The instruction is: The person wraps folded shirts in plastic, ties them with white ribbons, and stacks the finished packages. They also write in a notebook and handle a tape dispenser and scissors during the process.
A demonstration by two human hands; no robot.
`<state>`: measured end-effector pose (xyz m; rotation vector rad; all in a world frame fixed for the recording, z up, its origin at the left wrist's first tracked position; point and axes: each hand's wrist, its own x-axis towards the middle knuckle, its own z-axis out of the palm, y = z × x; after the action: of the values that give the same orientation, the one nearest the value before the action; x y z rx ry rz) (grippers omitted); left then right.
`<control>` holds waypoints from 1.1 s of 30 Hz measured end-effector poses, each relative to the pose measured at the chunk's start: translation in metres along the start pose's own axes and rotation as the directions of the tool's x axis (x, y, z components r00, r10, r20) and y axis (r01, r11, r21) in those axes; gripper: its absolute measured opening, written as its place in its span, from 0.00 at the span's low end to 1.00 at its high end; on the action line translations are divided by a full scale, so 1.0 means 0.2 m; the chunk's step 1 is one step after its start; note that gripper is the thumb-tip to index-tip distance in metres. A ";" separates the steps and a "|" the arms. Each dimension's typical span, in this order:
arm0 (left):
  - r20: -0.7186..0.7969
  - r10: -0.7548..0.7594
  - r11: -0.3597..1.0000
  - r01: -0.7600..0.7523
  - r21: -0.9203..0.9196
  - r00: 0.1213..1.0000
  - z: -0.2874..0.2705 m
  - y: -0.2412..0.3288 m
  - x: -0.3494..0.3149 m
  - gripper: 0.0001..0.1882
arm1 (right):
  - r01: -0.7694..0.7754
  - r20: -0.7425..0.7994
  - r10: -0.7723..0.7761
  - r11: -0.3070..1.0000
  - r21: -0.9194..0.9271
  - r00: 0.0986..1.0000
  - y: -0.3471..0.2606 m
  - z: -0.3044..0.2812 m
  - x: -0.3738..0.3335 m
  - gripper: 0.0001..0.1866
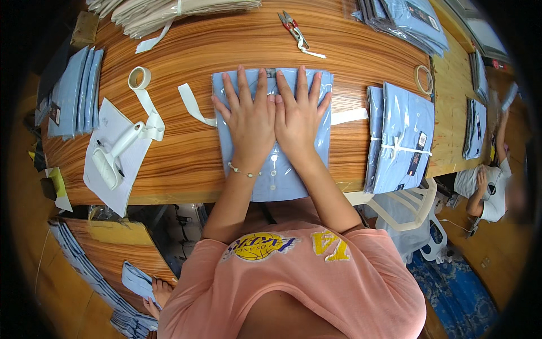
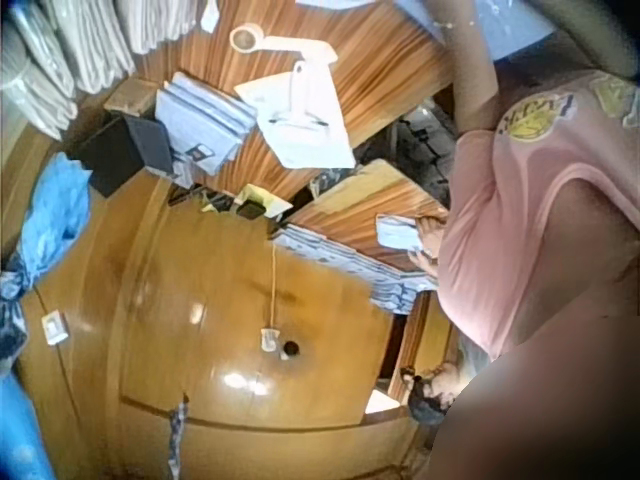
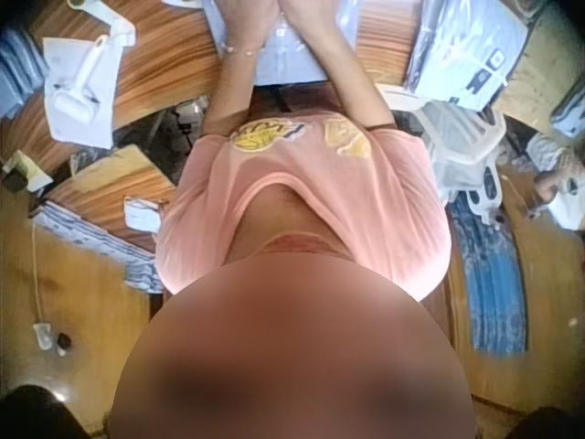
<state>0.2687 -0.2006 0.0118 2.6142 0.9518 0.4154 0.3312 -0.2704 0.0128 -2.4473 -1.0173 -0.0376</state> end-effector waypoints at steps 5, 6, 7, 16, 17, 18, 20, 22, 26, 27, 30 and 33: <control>-0.021 0.001 1.000 -0.002 -0.032 1.000 -0.01 0.00 0.00 0.24 | -0.011 -0.020 0.011 1.000 0.015 1.000 0.00 0.01 0.01 0.22; -0.023 -0.003 1.000 0.002 -0.030 1.000 0.00 -0.01 0.00 0.24 | -0.009 -0.021 0.010 1.000 0.027 1.000 0.00 0.02 0.01 0.22; -0.028 -0.005 1.000 0.004 -0.030 1.000 -0.01 -0.01 0.00 0.24 | -0.001 -0.039 0.002 1.000 0.031 0.999 0.00 0.02 0.01 0.22; -0.138 0.071 0.890 -0.125 -0.438 0.988 -0.06 -0.16 -0.02 0.26 | 0.041 -0.114 -0.003 0.943 0.332 0.993 0.06 -0.06 0.05 0.22; -0.193 0.089 0.874 -0.170 -0.455 0.977 -0.13 -0.21 -0.08 0.27 | 0.146 -0.115 -0.127 0.975 0.166 0.985 0.05 -0.19 0.03 0.23; -0.246 0.115 0.853 -0.223 -0.472 0.962 -0.20 -0.24 -0.13 0.27 | 0.184 -0.055 -0.177 0.967 0.176 0.983 0.08 -0.28 -0.04 0.23; -0.116 0.098 0.865 -0.142 -0.482 0.988 -0.23 -0.31 -0.28 0.33 | 0.257 0.072 -0.277 0.944 0.207 0.958 0.12 -0.38 -0.20 0.23; -0.003 0.039 0.793 -0.033 -0.608 0.999 -0.18 -0.35 -0.39 0.36 | 0.220 0.205 -0.250 0.963 0.155 0.946 0.15 -0.34 -0.34 0.24; 0.028 0.106 0.830 -0.073 -0.553 0.994 -0.13 -0.35 -0.44 0.38 | 0.257 0.234 -0.287 0.955 0.148 0.929 0.21 -0.29 -0.40 0.24; 0.014 0.118 0.854 -0.094 -0.512 0.993 -0.13 -0.35 -0.45 0.37 | 0.248 0.254 -0.276 0.959 0.136 0.927 0.21 -0.30 -0.40 0.24; -0.003 0.081 0.908 -0.075 -0.413 0.997 -0.14 -0.34 -0.48 0.33 | 0.221 0.258 -0.240 0.970 0.100 0.936 0.20 -0.34 -0.41 0.24; -0.160 0.058 0.890 -0.123 -0.440 0.985 -0.19 -0.37 -0.41 0.27 | 0.216 0.014 -0.218 0.972 0.089 0.976 0.28 -0.36 -0.32 0.22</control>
<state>0.1525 -0.1941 0.0039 2.2297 0.6743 0.7583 0.3331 -0.3787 0.0391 -2.2540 -1.2663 -0.0359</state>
